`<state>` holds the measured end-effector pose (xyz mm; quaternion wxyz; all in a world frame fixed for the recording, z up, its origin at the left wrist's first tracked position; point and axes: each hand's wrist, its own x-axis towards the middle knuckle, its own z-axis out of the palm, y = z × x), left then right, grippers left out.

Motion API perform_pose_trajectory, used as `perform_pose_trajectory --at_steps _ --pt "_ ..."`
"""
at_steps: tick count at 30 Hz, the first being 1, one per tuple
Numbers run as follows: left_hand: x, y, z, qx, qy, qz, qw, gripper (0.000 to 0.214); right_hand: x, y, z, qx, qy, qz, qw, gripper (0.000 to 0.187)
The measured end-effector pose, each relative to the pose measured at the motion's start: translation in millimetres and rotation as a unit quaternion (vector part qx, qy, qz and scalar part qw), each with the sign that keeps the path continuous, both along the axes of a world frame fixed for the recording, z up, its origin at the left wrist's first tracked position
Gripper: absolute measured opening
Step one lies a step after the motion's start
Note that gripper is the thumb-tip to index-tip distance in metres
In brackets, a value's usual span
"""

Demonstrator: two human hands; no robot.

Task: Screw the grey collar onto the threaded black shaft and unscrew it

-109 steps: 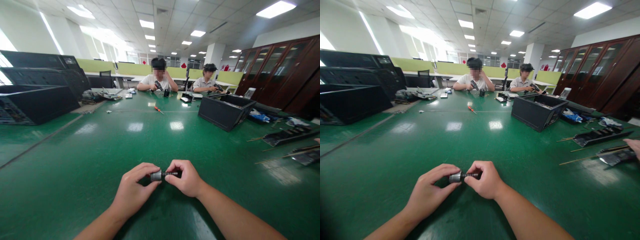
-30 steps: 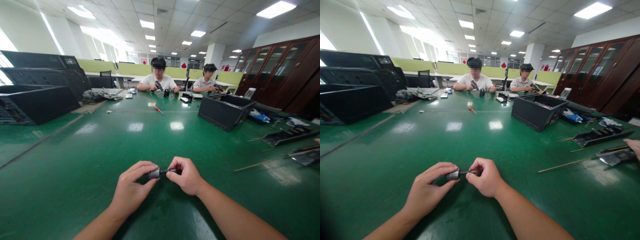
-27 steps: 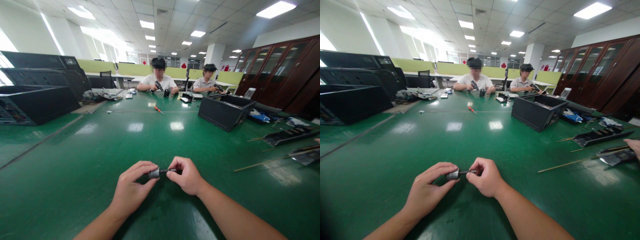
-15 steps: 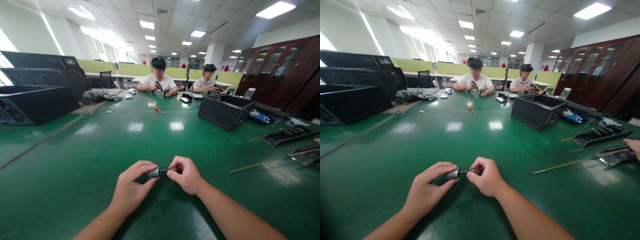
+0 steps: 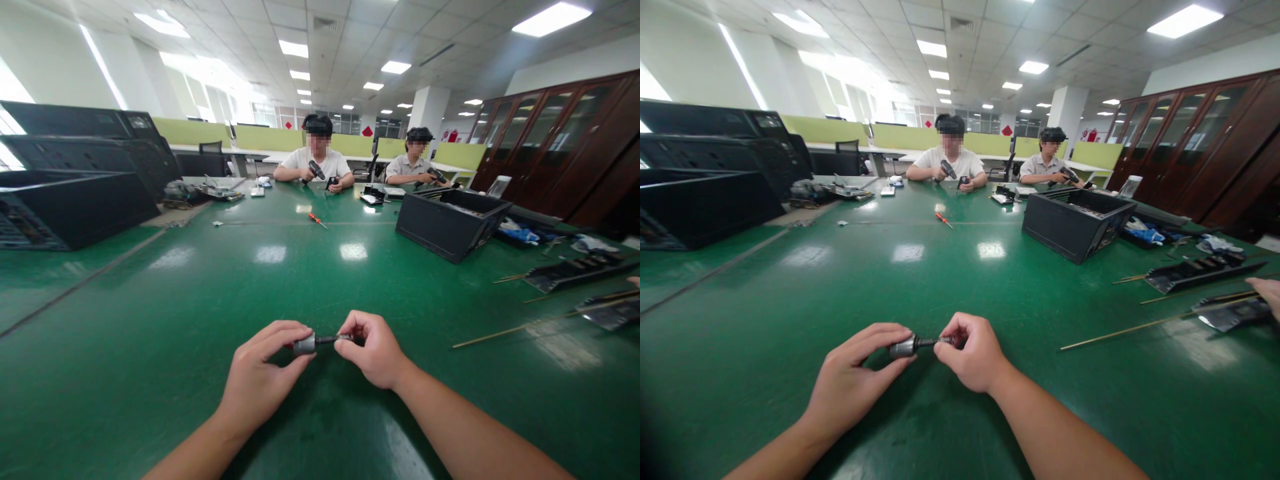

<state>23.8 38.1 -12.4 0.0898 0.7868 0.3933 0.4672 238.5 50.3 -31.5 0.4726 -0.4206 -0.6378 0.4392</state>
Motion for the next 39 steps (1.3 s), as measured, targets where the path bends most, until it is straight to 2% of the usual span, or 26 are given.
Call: perform_pose_trajectory --at_steps 28,39 --pt "1.3 0.7 3.0 0.01 -0.011 0.005 1.0 0.014 1.8 1.2 -1.0 0.005 0.005 -0.019 1.0 0.012" --pt "-3.0 2.9 -1.6 0.003 -0.006 0.0 1.0 0.018 1.5 1.5 -0.6 0.006 0.008 -0.023 1.0 0.012"
